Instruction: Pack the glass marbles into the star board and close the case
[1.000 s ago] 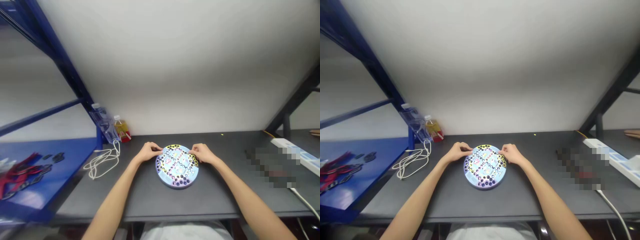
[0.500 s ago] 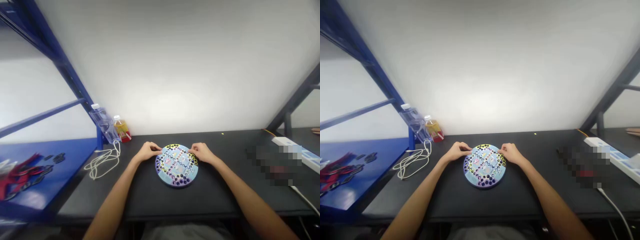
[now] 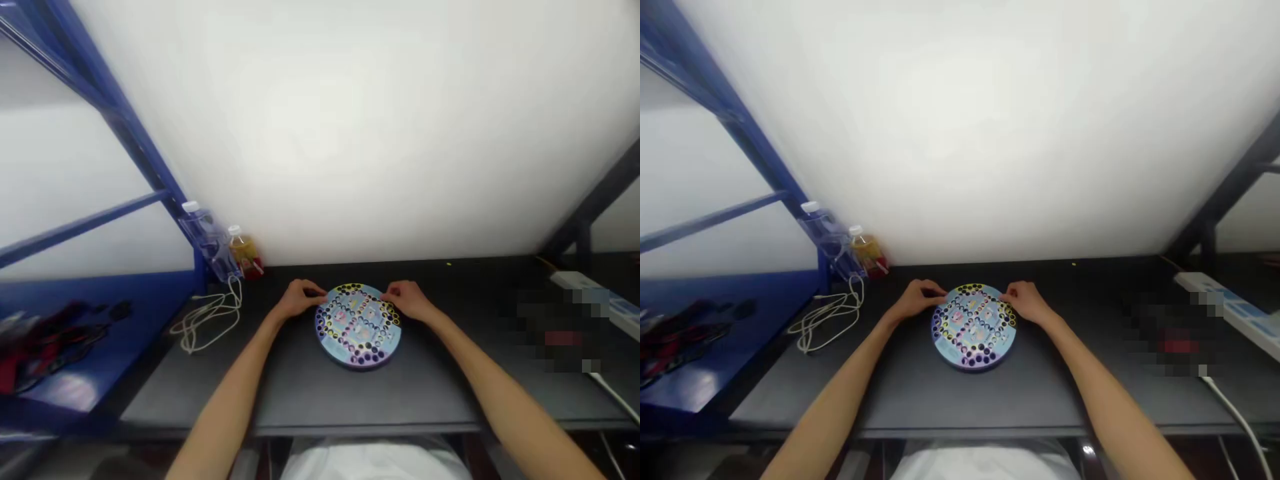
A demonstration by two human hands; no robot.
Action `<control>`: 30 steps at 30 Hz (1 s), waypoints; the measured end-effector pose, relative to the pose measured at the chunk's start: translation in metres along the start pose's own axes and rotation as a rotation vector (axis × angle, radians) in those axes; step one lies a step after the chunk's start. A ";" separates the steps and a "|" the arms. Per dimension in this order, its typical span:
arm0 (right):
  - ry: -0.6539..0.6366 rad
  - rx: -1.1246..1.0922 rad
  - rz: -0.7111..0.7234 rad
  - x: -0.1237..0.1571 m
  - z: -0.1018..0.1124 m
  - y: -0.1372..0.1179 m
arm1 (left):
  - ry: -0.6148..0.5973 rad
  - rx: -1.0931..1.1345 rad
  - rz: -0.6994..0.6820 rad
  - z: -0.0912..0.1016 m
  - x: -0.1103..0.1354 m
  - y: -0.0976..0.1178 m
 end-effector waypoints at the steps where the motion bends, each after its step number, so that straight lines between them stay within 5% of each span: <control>1: 0.006 0.005 -0.001 -0.001 0.001 0.000 | 0.023 -0.011 0.013 -0.001 0.000 -0.001; 9: -0.097 -0.047 -0.078 0.002 0.011 0.005 | 0.028 0.021 -0.015 -0.011 -0.004 0.004; 16: -0.019 -0.009 -0.022 -0.004 0.005 0.005 | 0.098 -0.011 0.026 -0.006 -0.005 -0.003; 23: -0.120 -0.047 -0.063 0.001 0.012 0.002 | 0.035 0.003 -0.004 -0.009 -0.008 -0.001; 30: -0.012 -0.011 -0.040 -0.002 0.003 0.005 | 0.057 0.025 0.031 -0.006 -0.008 -0.008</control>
Point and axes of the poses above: each hand's wrist, its own x-axis away from the middle knuckle, its own z-axis out of the back of the hand, y = z × x, the point moved 2 cm from there along -x, towards the middle knuckle, and after that the axes turned 13 degrees about y, right-handed, at the moved point
